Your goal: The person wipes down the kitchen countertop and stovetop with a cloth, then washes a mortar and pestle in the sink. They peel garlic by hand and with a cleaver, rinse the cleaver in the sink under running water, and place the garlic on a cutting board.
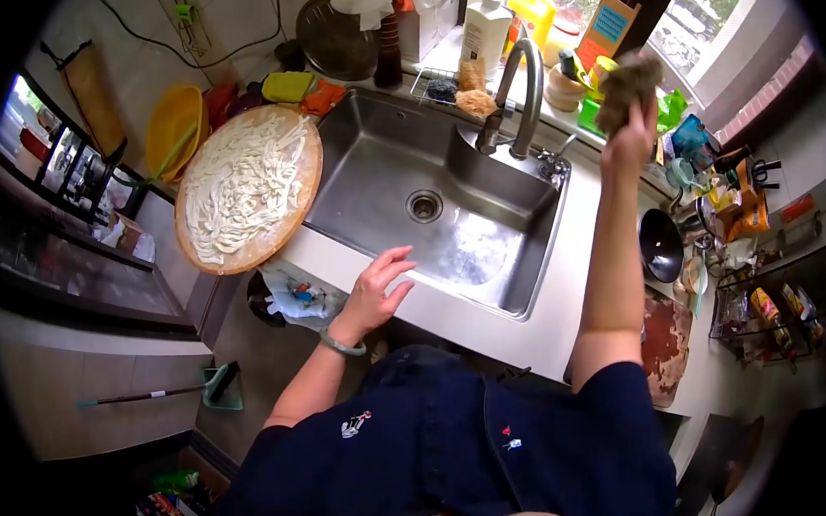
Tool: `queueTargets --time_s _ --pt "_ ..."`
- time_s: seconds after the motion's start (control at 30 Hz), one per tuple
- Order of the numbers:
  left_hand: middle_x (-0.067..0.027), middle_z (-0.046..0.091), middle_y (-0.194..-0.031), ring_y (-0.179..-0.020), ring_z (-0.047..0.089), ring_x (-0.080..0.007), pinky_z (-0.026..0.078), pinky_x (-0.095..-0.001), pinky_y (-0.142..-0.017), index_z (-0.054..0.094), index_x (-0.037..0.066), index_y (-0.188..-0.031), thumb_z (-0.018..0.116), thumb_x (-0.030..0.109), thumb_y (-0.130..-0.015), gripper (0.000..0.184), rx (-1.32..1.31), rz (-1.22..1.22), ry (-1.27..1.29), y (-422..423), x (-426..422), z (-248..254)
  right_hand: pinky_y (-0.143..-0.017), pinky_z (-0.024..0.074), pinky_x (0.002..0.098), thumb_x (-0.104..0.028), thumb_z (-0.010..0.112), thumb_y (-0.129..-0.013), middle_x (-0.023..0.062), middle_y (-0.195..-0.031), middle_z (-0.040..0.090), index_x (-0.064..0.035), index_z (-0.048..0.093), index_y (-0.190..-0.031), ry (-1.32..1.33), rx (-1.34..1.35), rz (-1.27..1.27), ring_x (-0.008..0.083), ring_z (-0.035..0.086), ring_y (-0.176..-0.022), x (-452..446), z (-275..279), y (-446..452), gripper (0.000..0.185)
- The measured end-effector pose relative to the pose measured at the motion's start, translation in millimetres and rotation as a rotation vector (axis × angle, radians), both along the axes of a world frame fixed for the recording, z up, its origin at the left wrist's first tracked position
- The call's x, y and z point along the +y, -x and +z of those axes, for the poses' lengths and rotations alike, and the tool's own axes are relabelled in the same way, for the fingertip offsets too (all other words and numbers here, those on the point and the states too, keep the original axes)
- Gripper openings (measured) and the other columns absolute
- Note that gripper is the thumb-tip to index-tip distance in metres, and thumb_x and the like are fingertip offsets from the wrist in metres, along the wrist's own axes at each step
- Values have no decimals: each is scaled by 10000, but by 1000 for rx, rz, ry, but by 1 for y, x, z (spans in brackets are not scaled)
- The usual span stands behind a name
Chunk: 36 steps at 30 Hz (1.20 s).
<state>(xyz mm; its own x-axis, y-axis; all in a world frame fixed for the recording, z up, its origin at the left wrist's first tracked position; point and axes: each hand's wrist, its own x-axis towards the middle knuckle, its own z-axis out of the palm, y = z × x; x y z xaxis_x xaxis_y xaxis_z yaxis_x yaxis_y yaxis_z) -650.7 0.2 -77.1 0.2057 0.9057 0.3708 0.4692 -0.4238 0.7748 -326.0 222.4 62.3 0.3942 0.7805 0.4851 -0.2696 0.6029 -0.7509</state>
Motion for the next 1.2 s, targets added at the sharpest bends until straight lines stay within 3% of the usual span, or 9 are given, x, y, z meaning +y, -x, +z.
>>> queueTargets --time_s 0.1,0.17,0.23,0.47,0.63,0.77,0.87,0.97,1.2 --pt "-158 551 -1180 -1074 555 -316 460 -358 -898 607 -13 -1009 642 35 -761 256 -7 -25 -24 -28 10 15 -903 413 340 -107 497 -907 91 -1213 526 -61 577 -1187 -604 -897 -323 208 513 -1080 58 20 16 295" --pt "-160 548 -1186 -1080 552 -318 459 -358 -899 607 -12 -1011 641 35 -761 257 -4 -45 -29 -40 9 20 -952 391 344 -152 530 -892 121 -1261 507 -105 582 -1202 -79 -971 384 243 478 -1166 75 0 29 318" --pt "-160 543 -1199 -1087 551 -311 456 -359 -903 609 -9 -1018 633 27 -764 258 3 -73 -59 -47 12 27 -998 362 354 -203 575 -865 162 -1299 479 -155 565 -1234 -137 -1145 56 274 418 -1247 73 -16 39 372" --pt "-165 558 -1187 -1085 555 -305 438 -357 -925 619 -4 -1035 614 -9 -754 281 60 -162 -13 -47 21 27 -1001 361 418 -336 618 -803 226 -1263 476 -15 487 -1235 -96 -906 -401 373 435 -1194 10 -36 36 554" --pt "-141 563 -1190 -1110 540 -261 432 -356 -937 609 11 -1092 578 29 -816 278 -69 -289 119 -46 42 7 -829 480 329 -90 648 -772 115 -1172 562 -58 532 -1191 83 -821 -453 218 565 -1042 -112 -81 -3 436" --pt "-199 501 -1248 -1138 515 -312 388 -441 -1001 460 -21 -1281 469 295 -921 479 -357 -460 -240 -52 74 101 -822 474 338 -122 595 -846 125 -1079 574 14 511 -1168 -113 -583 -387 210 581 -946 -229 6 -31 359" --pt "-219 390 -1365 -1264 390 -351 319 -499 -1047 357 -30 -1342 519 473 -869 709 -518 -832 -628 -61 103 200 -939 394 402 -596 515 -835 210 -981 557 60 536 -1082 -464 -802 -154 289 530 -929 -318 107 -58 701" --pt "-221 368 -1385 -1297 350 -352 278 -520 -1069 344 -33 -1349 485 440 -893 672 -573 -1277 -915 -84 105 252 -835 445 435 -548 517 -855 213 -849 573 54 563 -1009 -740 -1096 -524 299 549 -846 -360 162 -36 623" --pt "-222 364 -1387 -1300 346 -347 271 -521 -1072 337 -29 -1353 483 440 -894 672 -497 -1354 -1124 -180 67 294 -778 457 395 -519 520 -865 200 -821 580 61 560 -971 -863 -1426 -625 274 559 -804 -405 196 -63 591"
